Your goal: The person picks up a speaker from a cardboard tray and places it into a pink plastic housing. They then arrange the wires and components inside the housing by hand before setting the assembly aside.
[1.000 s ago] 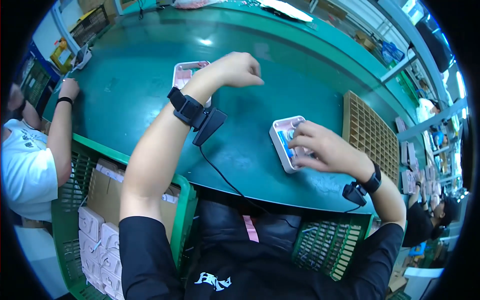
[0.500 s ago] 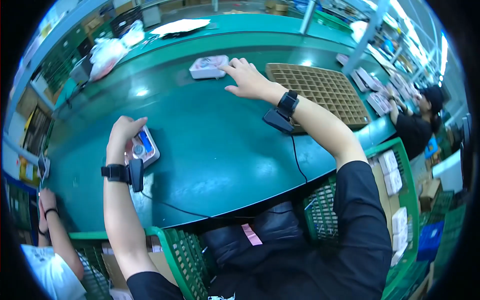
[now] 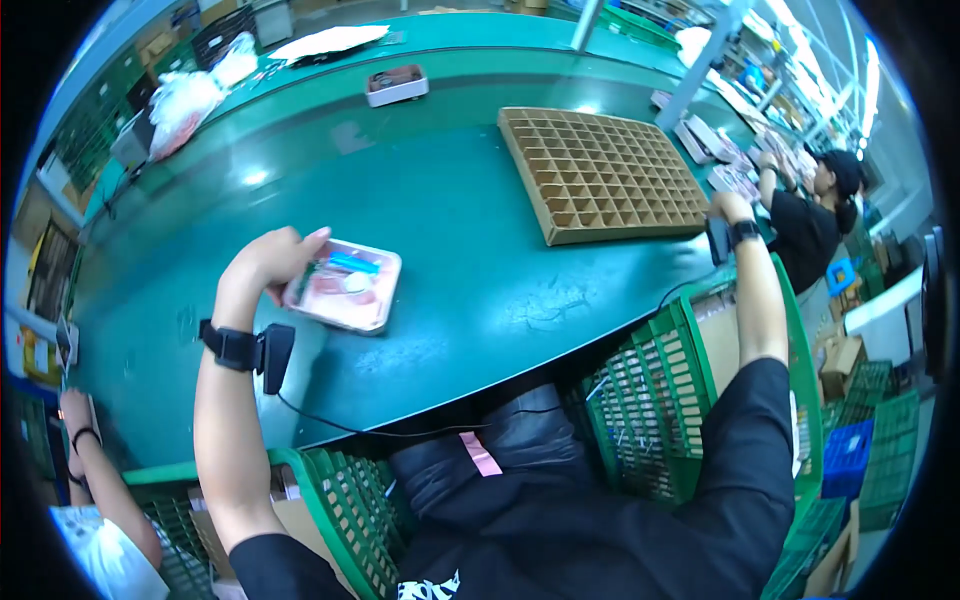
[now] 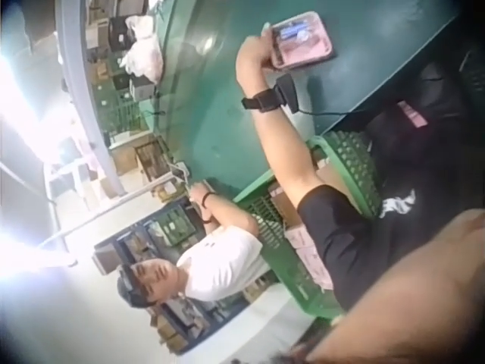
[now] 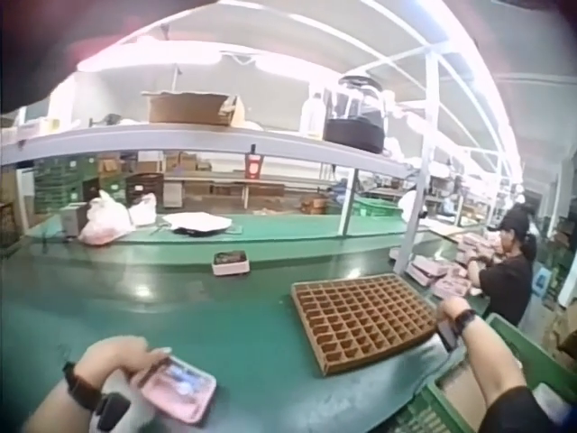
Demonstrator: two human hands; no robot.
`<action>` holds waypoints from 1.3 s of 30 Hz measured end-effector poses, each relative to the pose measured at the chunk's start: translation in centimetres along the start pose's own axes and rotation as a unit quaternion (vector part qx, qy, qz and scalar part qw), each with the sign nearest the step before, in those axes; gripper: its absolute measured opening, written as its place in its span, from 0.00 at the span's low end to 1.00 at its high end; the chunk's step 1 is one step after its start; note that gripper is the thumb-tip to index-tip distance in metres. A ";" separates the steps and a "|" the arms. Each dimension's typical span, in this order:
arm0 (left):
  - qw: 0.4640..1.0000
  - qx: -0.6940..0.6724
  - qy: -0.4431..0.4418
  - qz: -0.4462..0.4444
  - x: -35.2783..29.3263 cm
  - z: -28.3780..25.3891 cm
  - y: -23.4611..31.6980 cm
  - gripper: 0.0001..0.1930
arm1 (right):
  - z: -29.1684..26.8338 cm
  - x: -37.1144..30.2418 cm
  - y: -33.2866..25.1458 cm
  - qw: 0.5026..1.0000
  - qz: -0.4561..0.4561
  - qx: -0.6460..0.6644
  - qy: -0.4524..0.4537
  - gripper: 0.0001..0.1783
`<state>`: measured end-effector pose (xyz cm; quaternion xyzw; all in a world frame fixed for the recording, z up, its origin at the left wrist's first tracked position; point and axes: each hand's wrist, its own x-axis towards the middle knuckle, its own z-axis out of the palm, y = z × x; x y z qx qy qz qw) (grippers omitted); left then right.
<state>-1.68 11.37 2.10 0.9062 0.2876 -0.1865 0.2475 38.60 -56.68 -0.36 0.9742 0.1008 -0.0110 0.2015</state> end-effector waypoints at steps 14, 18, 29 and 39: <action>0.976 0.025 -0.205 0.075 -2.3 -0.1 3.0 0.30 | 9.1 8.9 10.9 0.919 -0.300 -0.211 -0.144 0.09; 0.974 0.005 -0.192 0.120 -1.3 1.1 2.4 0.27 | 10.5 8.8 13.3 0.862 0.083 0.459 -0.197 0.06; 0.867 0.151 0.295 0.371 0.4 4.0 3.5 0.22 | -11.1 -3.6 -1.2 0.771 -0.063 0.634 -0.018 0.05; 0.991 0.024 -0.098 0.091 -3.9 3.5 6.4 0.29 | -19.9 -16.9 -27.6 0.599 -0.411 0.687 0.011 0.10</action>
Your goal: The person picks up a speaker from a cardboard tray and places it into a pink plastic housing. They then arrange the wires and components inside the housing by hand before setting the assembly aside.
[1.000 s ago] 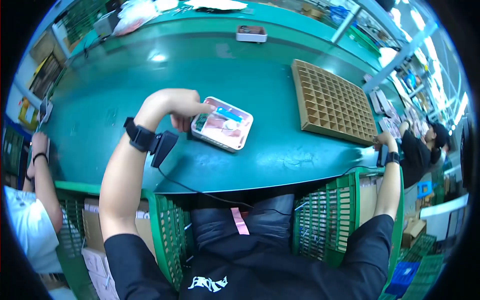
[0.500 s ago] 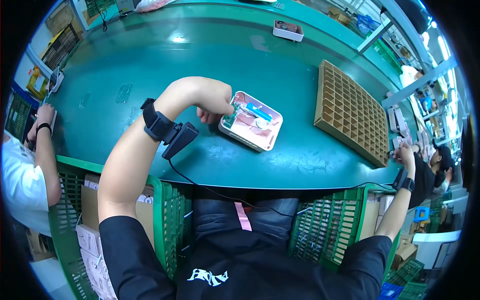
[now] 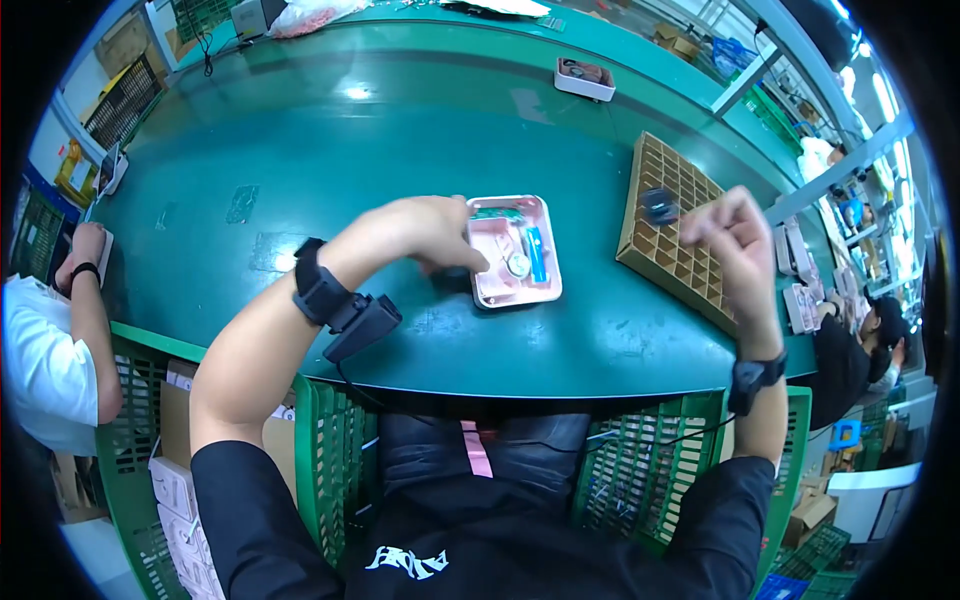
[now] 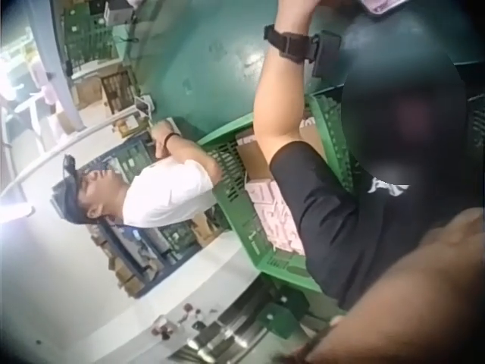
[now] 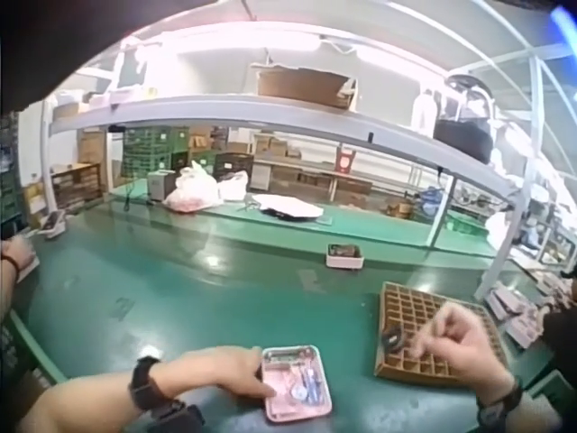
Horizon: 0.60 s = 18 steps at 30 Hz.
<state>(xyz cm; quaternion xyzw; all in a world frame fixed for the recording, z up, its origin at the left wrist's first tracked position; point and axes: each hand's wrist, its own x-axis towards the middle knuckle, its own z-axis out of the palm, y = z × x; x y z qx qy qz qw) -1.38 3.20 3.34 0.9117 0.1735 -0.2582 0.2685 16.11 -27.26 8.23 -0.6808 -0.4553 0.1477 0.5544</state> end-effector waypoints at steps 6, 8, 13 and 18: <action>0.954 0.005 0.139 0.265 5.3 4.1 -1.4 0.35 | 9.2 -2.0 1.2 0.966 0.042 0.207 -0.152 0.13; 0.918 -0.037 0.166 0.359 5.3 4.7 -1.9 0.38 | 10.1 -2.8 1.5 0.941 0.096 0.252 -0.202 0.14; 0.925 0.038 0.178 0.333 3.4 2.8 -1.8 0.36 | 9.5 -3.0 2.7 0.949 0.109 0.230 -0.186 0.14; 0.866 -0.029 0.139 0.480 1.3 3.4 0.7 0.34 | 9.0 -2.6 3.4 0.922 0.102 0.352 -0.128 0.13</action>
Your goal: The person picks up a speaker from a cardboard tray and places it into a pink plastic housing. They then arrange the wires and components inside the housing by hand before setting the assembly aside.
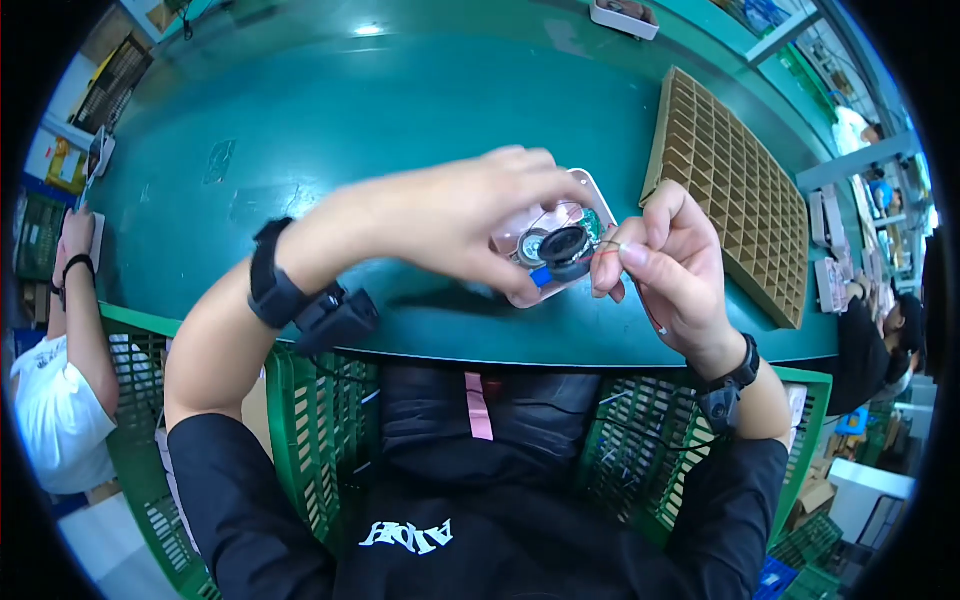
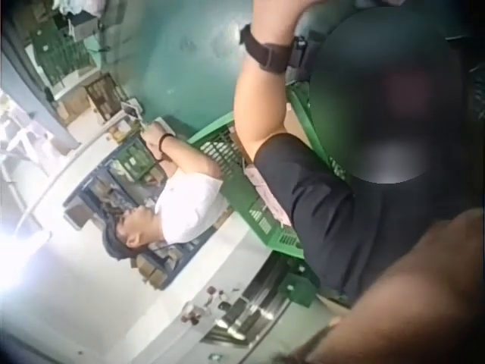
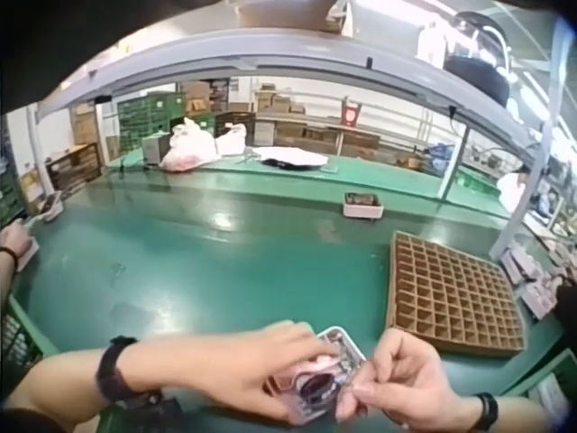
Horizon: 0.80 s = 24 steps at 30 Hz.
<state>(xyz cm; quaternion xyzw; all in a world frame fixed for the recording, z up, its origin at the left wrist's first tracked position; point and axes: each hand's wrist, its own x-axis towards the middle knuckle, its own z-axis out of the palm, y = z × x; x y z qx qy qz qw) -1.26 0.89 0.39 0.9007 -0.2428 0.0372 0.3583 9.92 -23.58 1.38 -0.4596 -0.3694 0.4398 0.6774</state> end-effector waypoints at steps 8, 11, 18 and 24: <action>0.977 -0.171 0.017 -0.122 1.2 1.5 2.3 0.38 | -2.3 0.2 -0.6 0.897 -0.143 -0.417 -0.026 0.35; 0.951 -0.246 0.063 -0.175 0.6 2.5 2.2 0.46 | -2.7 1.6 2.1 0.862 -0.232 -0.444 -0.078 0.27; 0.942 -0.187 -0.049 -0.274 2.4 0.2 4.2 0.39 | -3.3 0.6 1.8 0.845 -0.220 -0.481 -0.080 0.21; 0.949 0.064 -0.139 -0.277 0.3 0.5 2.7 0.20 | -3.8 1.1 0.5 0.894 -0.169 -0.412 0.037 0.18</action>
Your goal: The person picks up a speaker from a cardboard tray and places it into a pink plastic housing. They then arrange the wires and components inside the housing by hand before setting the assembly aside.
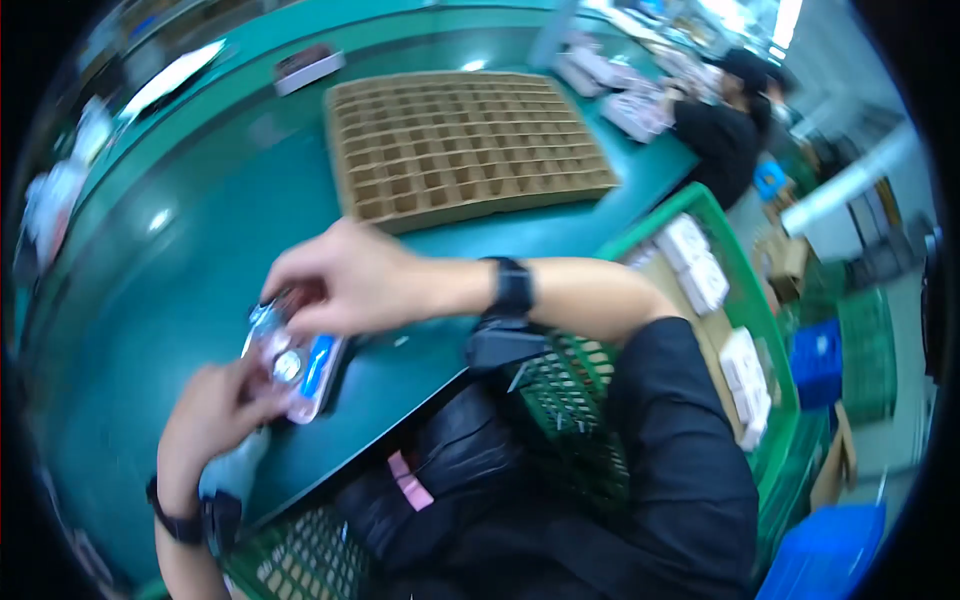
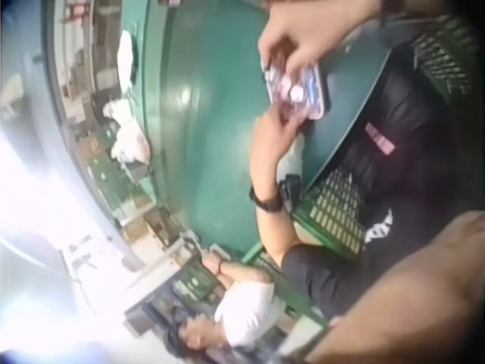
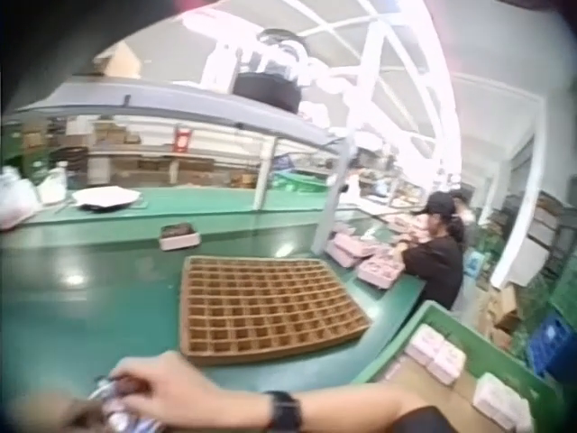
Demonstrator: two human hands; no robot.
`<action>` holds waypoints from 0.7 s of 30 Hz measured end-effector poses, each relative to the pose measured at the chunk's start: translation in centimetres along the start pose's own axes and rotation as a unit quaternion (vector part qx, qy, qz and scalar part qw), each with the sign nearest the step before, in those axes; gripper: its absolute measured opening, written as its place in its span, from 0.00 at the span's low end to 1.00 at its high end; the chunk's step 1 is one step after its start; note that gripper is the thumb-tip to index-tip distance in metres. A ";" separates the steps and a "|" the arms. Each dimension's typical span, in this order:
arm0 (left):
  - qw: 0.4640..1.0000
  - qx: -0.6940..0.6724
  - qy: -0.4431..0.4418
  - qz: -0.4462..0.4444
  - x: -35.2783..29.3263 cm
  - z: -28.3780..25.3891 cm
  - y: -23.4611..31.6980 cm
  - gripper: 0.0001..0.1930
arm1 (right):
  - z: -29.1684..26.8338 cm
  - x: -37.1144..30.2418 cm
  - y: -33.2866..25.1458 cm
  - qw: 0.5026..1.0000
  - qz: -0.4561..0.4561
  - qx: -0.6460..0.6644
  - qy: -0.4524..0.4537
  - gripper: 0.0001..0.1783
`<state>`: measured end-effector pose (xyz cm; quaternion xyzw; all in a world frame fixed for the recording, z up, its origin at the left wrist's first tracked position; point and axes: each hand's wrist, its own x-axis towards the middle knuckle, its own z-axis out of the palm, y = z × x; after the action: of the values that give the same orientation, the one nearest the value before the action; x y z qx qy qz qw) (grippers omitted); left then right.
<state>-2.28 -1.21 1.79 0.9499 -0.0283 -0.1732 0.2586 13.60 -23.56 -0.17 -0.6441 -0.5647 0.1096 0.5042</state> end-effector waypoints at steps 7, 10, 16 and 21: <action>0.987 0.035 0.047 0.150 2.1 1.1 -3.5 0.20 | -0.7 -0.8 -1.5 0.994 0.073 -0.067 -0.041 0.19; 0.976 0.016 0.088 0.199 2.1 1.2 -4.9 0.18 | -0.2 -0.6 -1.9 0.988 0.123 -0.037 -0.080 0.19; 0.988 0.049 -0.002 0.146 0.8 -1.7 -2.2 0.14 | 0.2 -0.5 -1.8 0.979 0.174 -0.014 -0.103 0.19; 0.942 -0.004 0.216 0.256 -0.1 -1.6 -0.7 0.12 | 1.6 -0.9 -1.4 0.979 0.191 0.037 -0.058 0.17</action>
<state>-1.82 0.17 2.80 0.9240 -0.2137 0.1086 0.2981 11.24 -23.67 -0.21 -0.7137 -0.4554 0.2614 0.4637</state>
